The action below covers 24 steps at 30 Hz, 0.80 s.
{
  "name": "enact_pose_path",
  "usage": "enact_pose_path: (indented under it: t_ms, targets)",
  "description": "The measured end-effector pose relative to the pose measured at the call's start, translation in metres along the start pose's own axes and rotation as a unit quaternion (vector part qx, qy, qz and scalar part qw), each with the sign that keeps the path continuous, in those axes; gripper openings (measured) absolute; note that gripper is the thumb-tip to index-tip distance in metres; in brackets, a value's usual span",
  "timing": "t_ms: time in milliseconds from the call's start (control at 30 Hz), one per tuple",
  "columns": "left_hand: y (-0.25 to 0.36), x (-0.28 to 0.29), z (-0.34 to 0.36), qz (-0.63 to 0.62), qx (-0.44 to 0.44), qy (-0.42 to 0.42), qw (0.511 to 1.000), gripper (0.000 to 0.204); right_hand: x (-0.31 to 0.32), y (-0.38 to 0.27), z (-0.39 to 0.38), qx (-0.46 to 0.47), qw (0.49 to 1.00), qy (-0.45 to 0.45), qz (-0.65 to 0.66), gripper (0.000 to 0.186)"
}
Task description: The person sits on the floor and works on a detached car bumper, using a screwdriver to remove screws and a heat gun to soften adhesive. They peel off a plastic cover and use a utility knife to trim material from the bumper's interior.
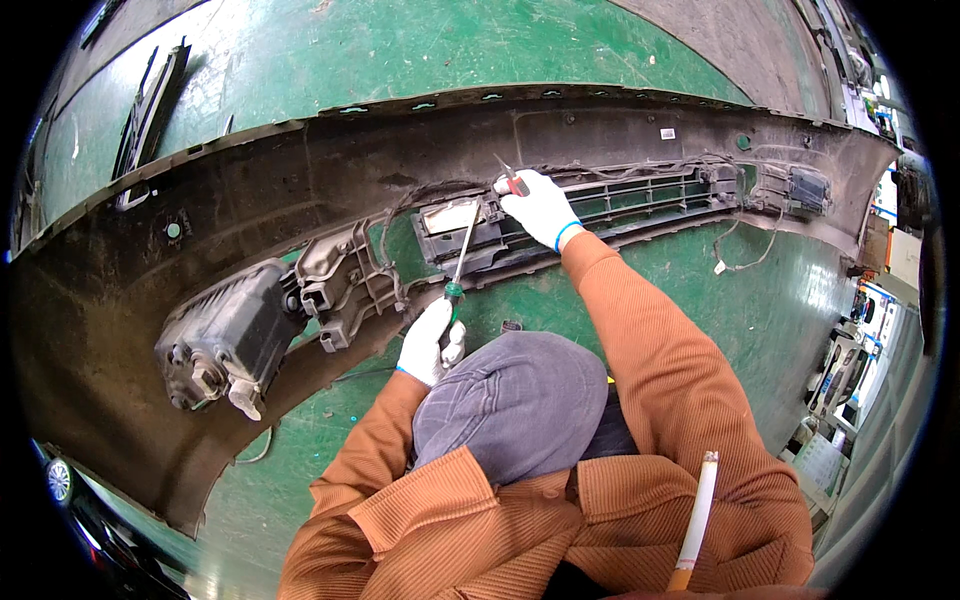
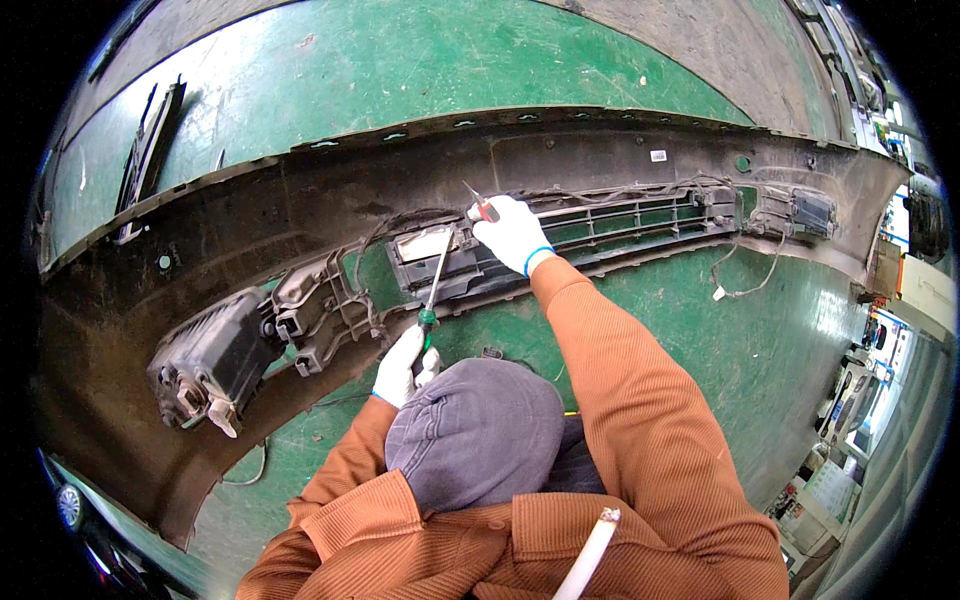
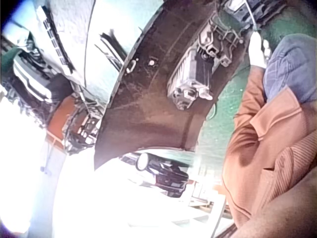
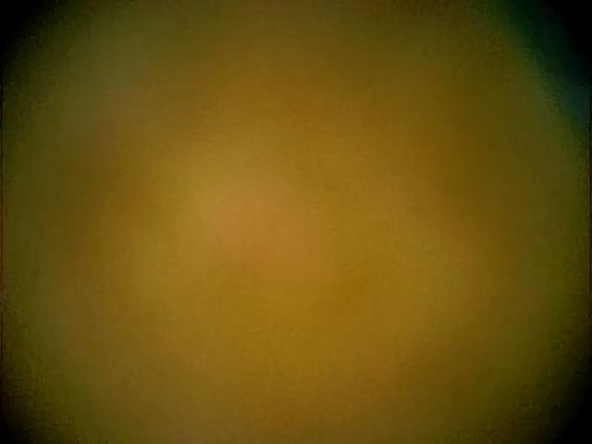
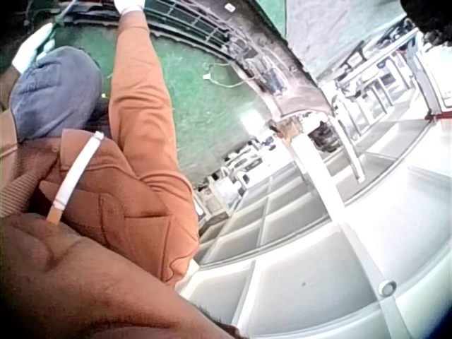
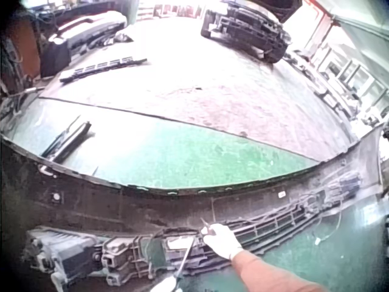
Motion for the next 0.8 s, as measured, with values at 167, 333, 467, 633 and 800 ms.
enact_pose_path:
  t_ms: [167,333,467,633,800]
  targets:
    - [0.001,0.003,0.002,0.091,0.015,0.103,0.990,0.032,0.002,0.002,-0.003,-0.014,1.000,0.015,0.021,0.032]
    - [0.028,0.000,0.017,0.402,-0.206,0.055,0.890,0.041,0.001,-0.002,-0.003,0.002,1.000,0.012,0.019,0.032]
    - [0.006,-0.020,0.017,0.256,-0.030,0.055,0.965,0.048,0.000,0.002,-0.004,0.010,1.000,0.024,-0.006,0.030]
    - [0.001,-0.028,0.013,0.188,0.002,0.032,0.982,0.058,0.000,-0.009,-0.004,0.037,0.999,0.019,-0.009,0.030]
    - [-0.005,-0.021,0.014,0.137,0.038,0.036,0.989,0.057,0.001,-0.004,-0.004,0.018,0.999,0.028,0.010,0.029]
Point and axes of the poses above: each hand's wrist, its own z-axis towards the middle knuckle, its own x-axis out of the back of the hand, y = z × x, the point moved 10 cm from there along z, towards the middle knuckle, and after that the axes turned 4 degrees about x, right-handed, at the moved point
